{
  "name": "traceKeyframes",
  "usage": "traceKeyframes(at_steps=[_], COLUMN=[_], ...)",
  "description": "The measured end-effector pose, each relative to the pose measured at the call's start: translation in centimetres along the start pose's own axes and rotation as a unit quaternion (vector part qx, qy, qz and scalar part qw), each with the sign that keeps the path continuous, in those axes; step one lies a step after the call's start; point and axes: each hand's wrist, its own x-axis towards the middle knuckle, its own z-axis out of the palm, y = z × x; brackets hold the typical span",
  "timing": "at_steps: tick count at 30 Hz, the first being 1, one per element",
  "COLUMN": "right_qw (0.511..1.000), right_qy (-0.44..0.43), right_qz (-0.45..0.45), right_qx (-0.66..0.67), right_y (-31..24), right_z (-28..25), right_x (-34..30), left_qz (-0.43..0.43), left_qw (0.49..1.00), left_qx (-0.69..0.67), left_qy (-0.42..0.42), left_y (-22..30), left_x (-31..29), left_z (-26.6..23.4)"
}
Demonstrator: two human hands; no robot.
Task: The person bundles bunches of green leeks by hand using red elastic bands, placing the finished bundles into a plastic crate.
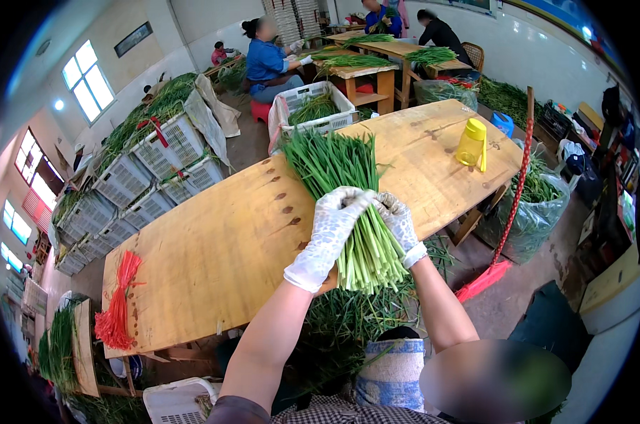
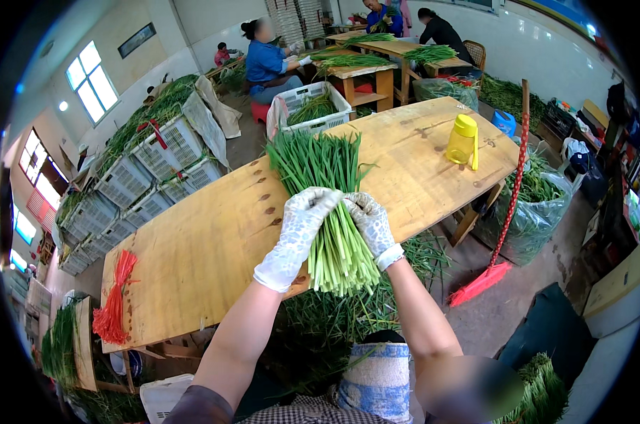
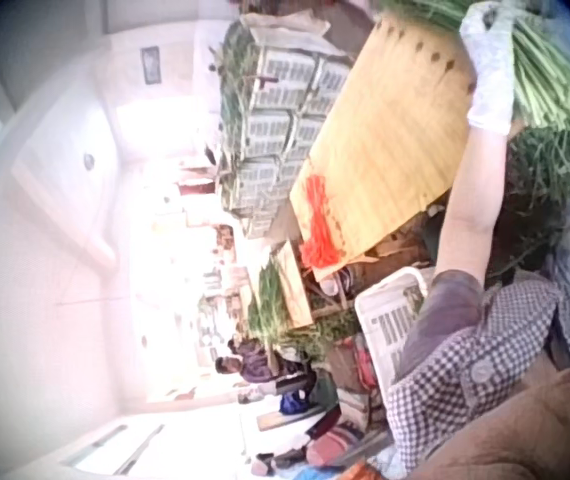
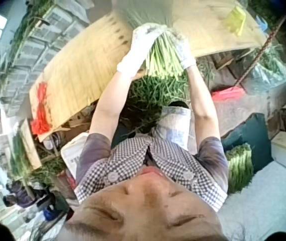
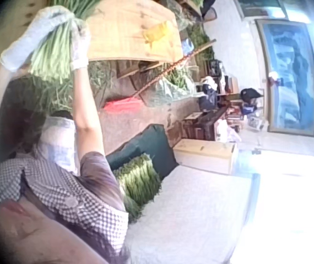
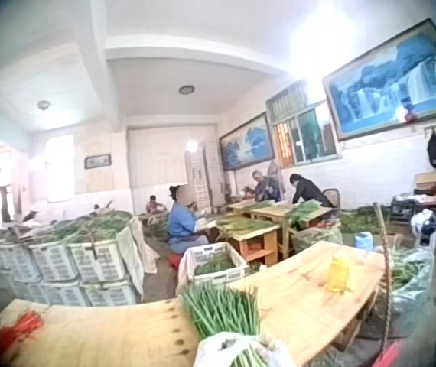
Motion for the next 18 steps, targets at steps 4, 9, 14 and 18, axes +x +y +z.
traceKeyframes(at_steps=[4,9,14,18], right_qw=[0.997,0.995,0.998,0.995], right_qy=[-0.009,0.007,-0.037,-0.035], right_qz=[0.000,-0.024,-0.018,-0.042], right_qx=[-0.078,-0.099,-0.052,-0.089], right_y=[-0.6,-6.5,-4.1,-3.3], right_z=[-1.5,0.6,2.4,2.0], right_x=[0.2,-1.2,-0.2,0.1], left_qz=[-0.014,-0.047,-0.067,0.141], left_qw=[0.973,0.941,0.992,0.977], left_qx=[0.226,0.325,-0.091,0.159], left_qy=[-0.053,-0.081,-0.063,-0.032], left_y=[0.8,1.2,-1.0,-1.0], left_x=[-0.2,-0.4,-0.3,-1.3], left_z=[0.2,-0.7,-2.6,-1.5])
